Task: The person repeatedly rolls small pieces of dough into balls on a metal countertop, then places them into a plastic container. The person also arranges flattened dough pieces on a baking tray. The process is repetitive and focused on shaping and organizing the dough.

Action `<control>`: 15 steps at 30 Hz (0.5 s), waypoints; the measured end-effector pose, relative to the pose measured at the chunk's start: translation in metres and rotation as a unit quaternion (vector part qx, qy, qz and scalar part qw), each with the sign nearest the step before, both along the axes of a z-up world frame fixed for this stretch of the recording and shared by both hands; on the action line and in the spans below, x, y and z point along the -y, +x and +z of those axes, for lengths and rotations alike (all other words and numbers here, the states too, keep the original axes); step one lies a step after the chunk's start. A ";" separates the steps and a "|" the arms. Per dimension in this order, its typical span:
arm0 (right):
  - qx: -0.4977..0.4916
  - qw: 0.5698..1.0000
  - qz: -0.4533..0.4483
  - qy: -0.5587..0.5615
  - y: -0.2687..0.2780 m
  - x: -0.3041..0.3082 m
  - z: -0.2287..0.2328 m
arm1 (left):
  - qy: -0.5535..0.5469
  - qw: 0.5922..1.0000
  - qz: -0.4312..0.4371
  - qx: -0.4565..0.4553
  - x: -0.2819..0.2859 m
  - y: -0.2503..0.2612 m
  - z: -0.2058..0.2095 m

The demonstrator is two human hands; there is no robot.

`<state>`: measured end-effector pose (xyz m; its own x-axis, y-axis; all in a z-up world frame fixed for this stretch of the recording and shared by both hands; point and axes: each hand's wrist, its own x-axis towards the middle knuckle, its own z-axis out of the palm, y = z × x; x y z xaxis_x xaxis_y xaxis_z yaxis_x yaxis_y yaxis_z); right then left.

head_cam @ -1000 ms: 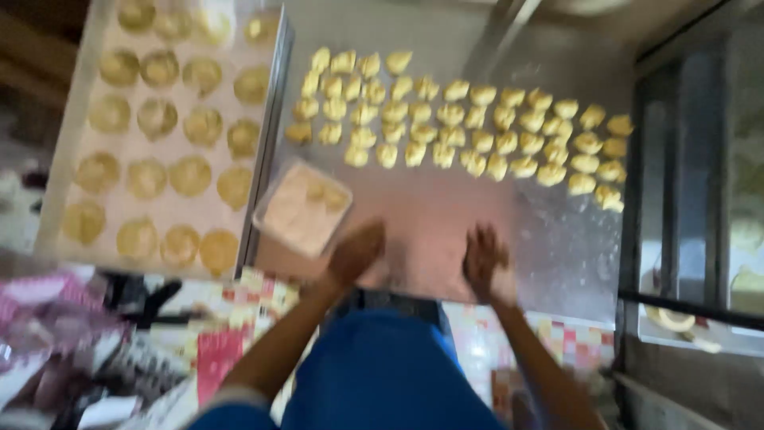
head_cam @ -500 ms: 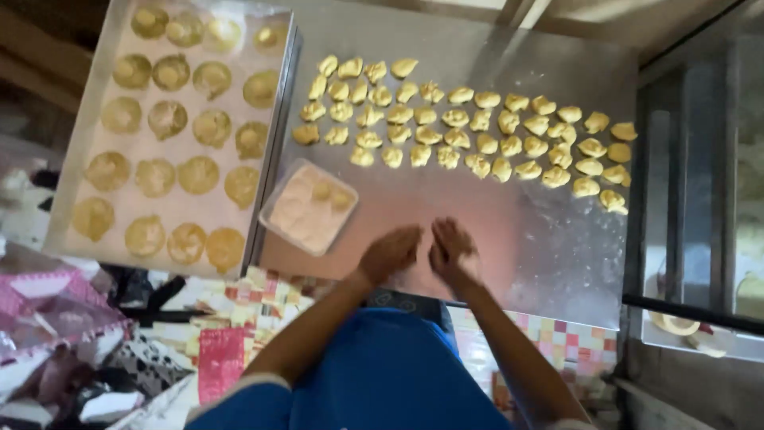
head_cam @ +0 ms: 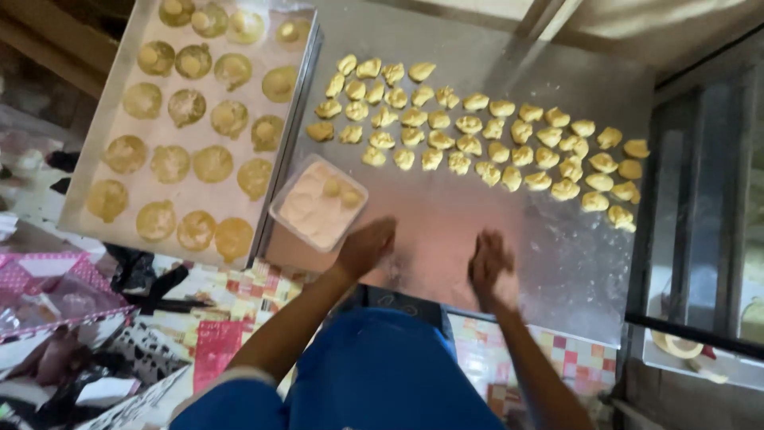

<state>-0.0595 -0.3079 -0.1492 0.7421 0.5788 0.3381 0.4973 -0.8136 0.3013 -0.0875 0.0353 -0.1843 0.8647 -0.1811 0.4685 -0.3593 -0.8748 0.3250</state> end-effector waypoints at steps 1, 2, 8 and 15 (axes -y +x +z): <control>0.008 1.000 -0.001 0.001 0.001 -0.019 -0.009 | 0.001 1.000 -0.001 0.008 0.016 0.000 0.008; -0.039 0.982 0.016 0.183 0.002 -0.038 -0.019 | -0.030 0.998 -0.050 0.023 0.032 0.000 0.014; -0.076 0.946 -0.003 0.316 0.032 0.000 -0.138 | -0.057 0.996 -0.065 0.032 0.031 0.017 -0.003; -0.052 0.841 0.026 0.537 0.005 -0.112 -0.042 | -0.010 0.994 -0.081 0.075 0.073 0.012 0.022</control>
<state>-0.0543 -0.1963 -0.1915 0.7829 0.0130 0.6220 0.5192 -0.5645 -0.6418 -0.0756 -0.0373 -0.1623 0.7448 -0.3008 0.5957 -0.5406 -0.7953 0.2744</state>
